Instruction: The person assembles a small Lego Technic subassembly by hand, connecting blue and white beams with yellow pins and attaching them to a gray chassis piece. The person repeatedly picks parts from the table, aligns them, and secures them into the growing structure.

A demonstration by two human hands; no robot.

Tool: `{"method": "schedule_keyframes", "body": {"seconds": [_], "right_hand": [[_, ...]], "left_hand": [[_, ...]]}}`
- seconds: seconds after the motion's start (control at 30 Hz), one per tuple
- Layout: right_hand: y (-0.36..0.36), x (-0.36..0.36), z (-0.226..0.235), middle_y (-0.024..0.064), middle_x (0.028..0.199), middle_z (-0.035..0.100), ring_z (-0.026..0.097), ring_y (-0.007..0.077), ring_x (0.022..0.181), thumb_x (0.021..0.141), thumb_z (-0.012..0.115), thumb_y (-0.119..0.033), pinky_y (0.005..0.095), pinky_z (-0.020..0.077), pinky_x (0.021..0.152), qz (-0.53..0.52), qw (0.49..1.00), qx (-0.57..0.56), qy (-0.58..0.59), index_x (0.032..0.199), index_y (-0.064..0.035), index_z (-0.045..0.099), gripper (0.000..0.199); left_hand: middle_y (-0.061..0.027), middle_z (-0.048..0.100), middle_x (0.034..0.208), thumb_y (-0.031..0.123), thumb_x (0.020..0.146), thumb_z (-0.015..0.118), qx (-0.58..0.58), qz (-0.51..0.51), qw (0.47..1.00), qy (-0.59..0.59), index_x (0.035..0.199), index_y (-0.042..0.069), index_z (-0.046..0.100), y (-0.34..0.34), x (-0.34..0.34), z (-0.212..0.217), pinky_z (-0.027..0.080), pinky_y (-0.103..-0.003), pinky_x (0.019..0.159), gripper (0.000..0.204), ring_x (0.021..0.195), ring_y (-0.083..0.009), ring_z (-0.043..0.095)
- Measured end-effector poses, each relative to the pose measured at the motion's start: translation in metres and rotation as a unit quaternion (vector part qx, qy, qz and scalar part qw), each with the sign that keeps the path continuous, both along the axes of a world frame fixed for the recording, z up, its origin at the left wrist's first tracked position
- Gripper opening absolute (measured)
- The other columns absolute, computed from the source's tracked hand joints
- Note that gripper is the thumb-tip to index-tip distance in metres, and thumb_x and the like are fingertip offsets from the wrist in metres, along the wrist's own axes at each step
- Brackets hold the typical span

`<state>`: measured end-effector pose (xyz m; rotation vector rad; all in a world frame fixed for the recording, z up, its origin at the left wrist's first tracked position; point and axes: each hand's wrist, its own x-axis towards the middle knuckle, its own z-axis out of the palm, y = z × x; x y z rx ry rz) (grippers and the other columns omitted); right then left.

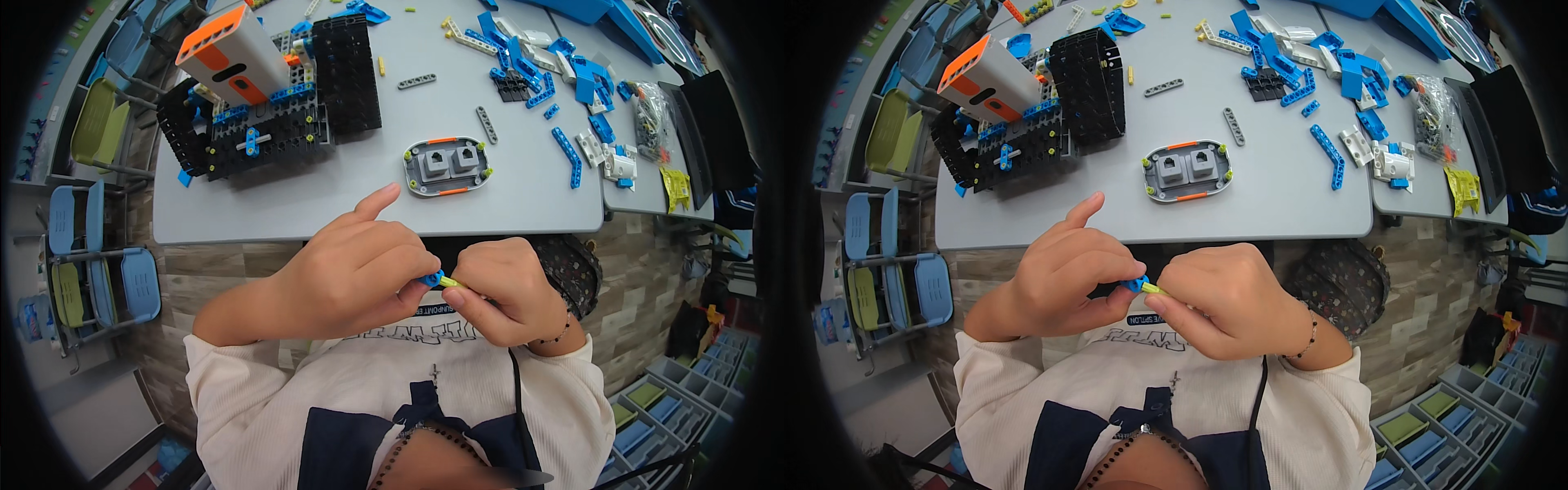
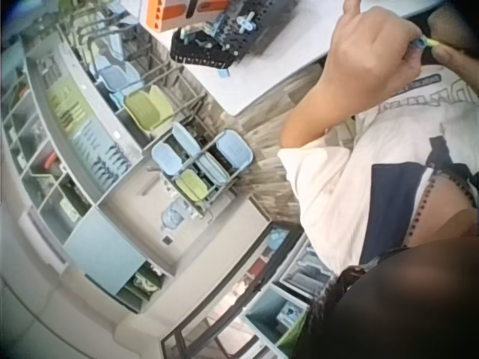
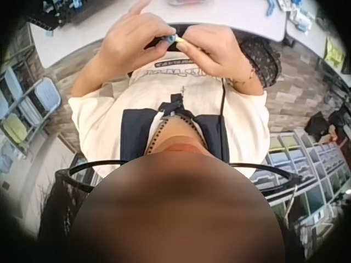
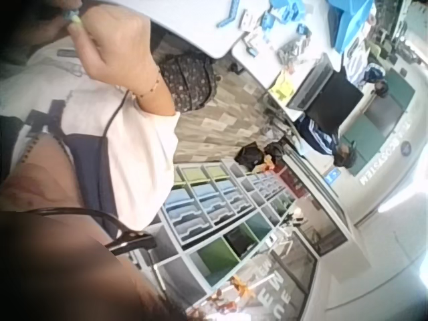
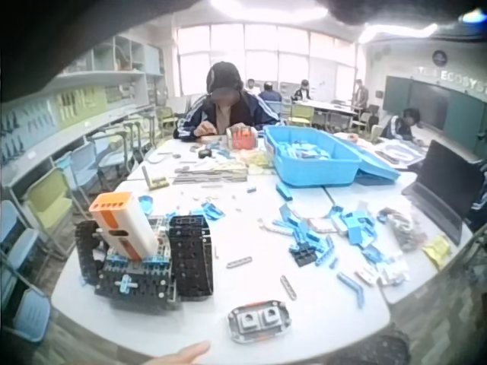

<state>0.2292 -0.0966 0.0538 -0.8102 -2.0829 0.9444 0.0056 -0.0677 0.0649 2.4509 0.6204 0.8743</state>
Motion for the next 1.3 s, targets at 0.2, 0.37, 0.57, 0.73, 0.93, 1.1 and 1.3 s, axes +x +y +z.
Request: {"method": "schedule_keyframes", "body": {"seconds": [0.2, 0.37, 0.57, 0.73, 0.93, 1.1, 1.3], "right_hand": [[0.002, 0.001, 0.002, 0.0089, 0.056, 0.044, 0.047, 0.0284, 0.047, 0.087, 0.064, -0.011, 0.0380, 0.0360, 0.046, 0.035, 0.997, -0.069, -0.029, 0.063, -0.0049, 0.049, 0.029], [0.006, -0.001, 0.004, 0.0095, 0.056, 0.046, 0.049, 0.0292, 0.048, 0.089, 0.063, -0.013, 0.0378, 0.0380, 0.046, 0.053, 0.994, -0.083, -0.052, 0.064, -0.0046, 0.051, 0.029], [0.008, -0.002, 0.004, 0.0091, 0.056, 0.048, 0.052, 0.0285, 0.049, 0.090, 0.062, -0.014, 0.0377, 0.0395, 0.047, 0.045, 0.993, -0.060, -0.086, 0.064, -0.0052, 0.051, 0.029], [0.010, -0.005, 0.002, 0.0088, 0.057, 0.050, 0.053, 0.0278, 0.050, 0.090, 0.061, -0.014, 0.0377, 0.0402, 0.047, 0.034, 0.992, -0.064, -0.102, 0.064, -0.0056, 0.051, 0.029], [0.008, -0.008, 0.002, 0.0077, 0.057, 0.052, 0.055, 0.0274, 0.050, 0.090, 0.063, -0.016, 0.0381, 0.0415, 0.046, 0.027, 0.989, -0.015, -0.145, 0.068, -0.0055, 0.054, 0.026], [0.009, -0.008, 0.001, 0.0079, 0.058, 0.049, 0.053, 0.0271, 0.051, 0.084, 0.067, -0.011, 0.0377, 0.0409, 0.046, 0.061, 0.984, 0.005, -0.168, 0.070, -0.0055, 0.054, 0.020], [0.016, -0.009, -0.005, 0.0076, 0.058, 0.050, 0.054, 0.0273, 0.052, 0.085, 0.068, -0.015, 0.0380, 0.0416, 0.048, 0.081, 0.985, -0.006, -0.151, 0.071, -0.0055, 0.055, 0.022]], "left_hand": [[-0.0034, 0.066, 0.080, -0.002, 0.066, 0.078, 0.002, 0.003, 1.000, 0.018, 0.094, 0.008, 0.066, -0.007, -0.004, -0.006, 0.030, -0.052, 0.115, 0.032, 0.070, -0.0170, 0.065], [-0.0030, 0.064, 0.079, -0.003, 0.067, 0.079, 0.028, 0.001, 0.998, 0.052, 0.095, 0.007, 0.065, -0.008, -0.007, -0.010, 0.027, -0.052, 0.117, 0.033, 0.071, -0.0167, 0.065], [-0.0059, 0.060, 0.083, 0.002, 0.077, 0.067, 0.049, -0.002, 0.997, 0.052, 0.094, 0.000, 0.062, -0.007, -0.009, -0.015, 0.037, -0.054, 0.111, 0.018, 0.076, -0.0171, 0.063], [-0.0055, 0.062, 0.084, 0.001, 0.076, 0.067, 0.111, 0.024, 0.992, 0.047, 0.097, -0.002, 0.064, -0.009, -0.009, -0.025, 0.034, -0.055, 0.114, 0.022, 0.078, -0.0158, 0.064], [-0.0055, 0.063, 0.083, 0.001, 0.077, 0.068, 0.065, 0.016, 0.997, 0.036, 0.097, 0.000, 0.065, -0.007, -0.013, -0.031, 0.034, -0.055, 0.113, 0.020, 0.075, -0.0172, 0.064], [-0.0060, 0.063, 0.083, 0.003, 0.074, 0.073, -0.052, -0.018, 0.998, 0.009, 0.094, 0.003, 0.066, -0.006, -0.013, -0.031, 0.035, -0.056, 0.112, 0.021, 0.075, -0.0200, 0.065], [-0.0056, 0.062, 0.083, 0.001, 0.071, 0.075, -0.080, -0.009, 0.997, -0.004, 0.094, 0.004, 0.066, -0.005, -0.014, -0.029, 0.034, -0.057, 0.112, 0.025, 0.076, -0.0208, 0.064]]}}
